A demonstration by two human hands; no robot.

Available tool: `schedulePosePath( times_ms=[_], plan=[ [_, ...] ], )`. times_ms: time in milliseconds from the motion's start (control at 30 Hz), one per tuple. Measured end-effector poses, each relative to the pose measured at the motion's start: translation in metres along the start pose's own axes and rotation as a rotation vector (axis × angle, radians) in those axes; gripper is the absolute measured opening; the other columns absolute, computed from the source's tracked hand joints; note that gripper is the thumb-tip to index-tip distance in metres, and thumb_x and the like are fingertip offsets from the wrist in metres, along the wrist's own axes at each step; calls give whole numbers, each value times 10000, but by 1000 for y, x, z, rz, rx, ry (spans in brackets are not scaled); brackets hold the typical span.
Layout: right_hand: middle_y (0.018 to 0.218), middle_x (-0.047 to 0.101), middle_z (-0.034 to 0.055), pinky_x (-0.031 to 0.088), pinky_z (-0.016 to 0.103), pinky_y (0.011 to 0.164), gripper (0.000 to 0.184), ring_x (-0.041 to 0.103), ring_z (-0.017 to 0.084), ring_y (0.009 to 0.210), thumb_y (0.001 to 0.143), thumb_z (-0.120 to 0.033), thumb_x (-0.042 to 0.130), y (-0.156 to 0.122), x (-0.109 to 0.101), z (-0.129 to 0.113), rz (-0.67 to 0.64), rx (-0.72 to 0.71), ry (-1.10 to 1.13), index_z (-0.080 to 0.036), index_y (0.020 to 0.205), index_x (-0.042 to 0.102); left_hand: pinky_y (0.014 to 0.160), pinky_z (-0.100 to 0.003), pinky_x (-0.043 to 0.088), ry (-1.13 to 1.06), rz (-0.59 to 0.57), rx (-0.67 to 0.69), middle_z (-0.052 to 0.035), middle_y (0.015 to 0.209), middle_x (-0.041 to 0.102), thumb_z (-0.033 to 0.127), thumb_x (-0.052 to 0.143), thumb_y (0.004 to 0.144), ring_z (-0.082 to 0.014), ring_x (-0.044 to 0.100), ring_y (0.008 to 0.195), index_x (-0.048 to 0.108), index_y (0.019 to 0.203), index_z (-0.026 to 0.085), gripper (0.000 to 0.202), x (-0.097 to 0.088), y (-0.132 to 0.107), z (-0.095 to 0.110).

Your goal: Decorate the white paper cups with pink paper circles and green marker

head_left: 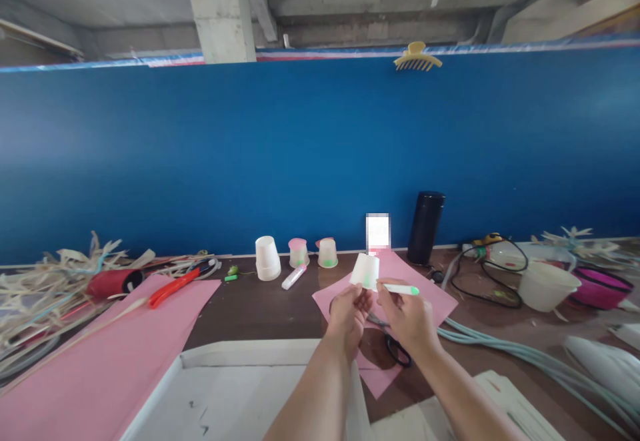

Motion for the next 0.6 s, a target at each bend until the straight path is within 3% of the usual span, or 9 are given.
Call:
schedulePosePath(
  times_ms=[167, 367, 600],
  plan=[
    [718, 712, 39, 489, 257, 632, 277, 678, 194, 672, 848, -395, 471, -1, 2, 0, -39, 6, -39, -209, 820, 675, 614, -209, 490, -6, -5, -7, -59, 638, 593, 69, 611, 709, -108, 591, 596, 580, 680, 85, 45, 0, 1, 0],
    [915, 700, 60, 499, 244, 668, 269, 674, 172, 763, 846, -379, 488, -1, 3, 3, 25, -15, 26, -192, 951, 652, 560, -179, 470, 36, 15, -3, -57, 656, 601, 92, 638, 701, -91, 583, 582, 601, 733, 72, 54, -3, 0, 0],
    [915, 690, 75, 502, 263, 708, 302, 661, 174, 771, 846, -396, 473, 2, 0, 3, 110, -45, 49, -179, 937, 661, 553, -186, 464, 64, 43, -7, -71, 657, 605, 96, 627, 713, -110, 596, 605, 601, 744, 64, 52, -2, -1, 0]
  ],
)
Point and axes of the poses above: each hand's wrist, its own y-axis towards the middle knuckle, its own x-axis out of the palm, z = x × y, the point moved 4 cm from there along y, towards the middle knuckle
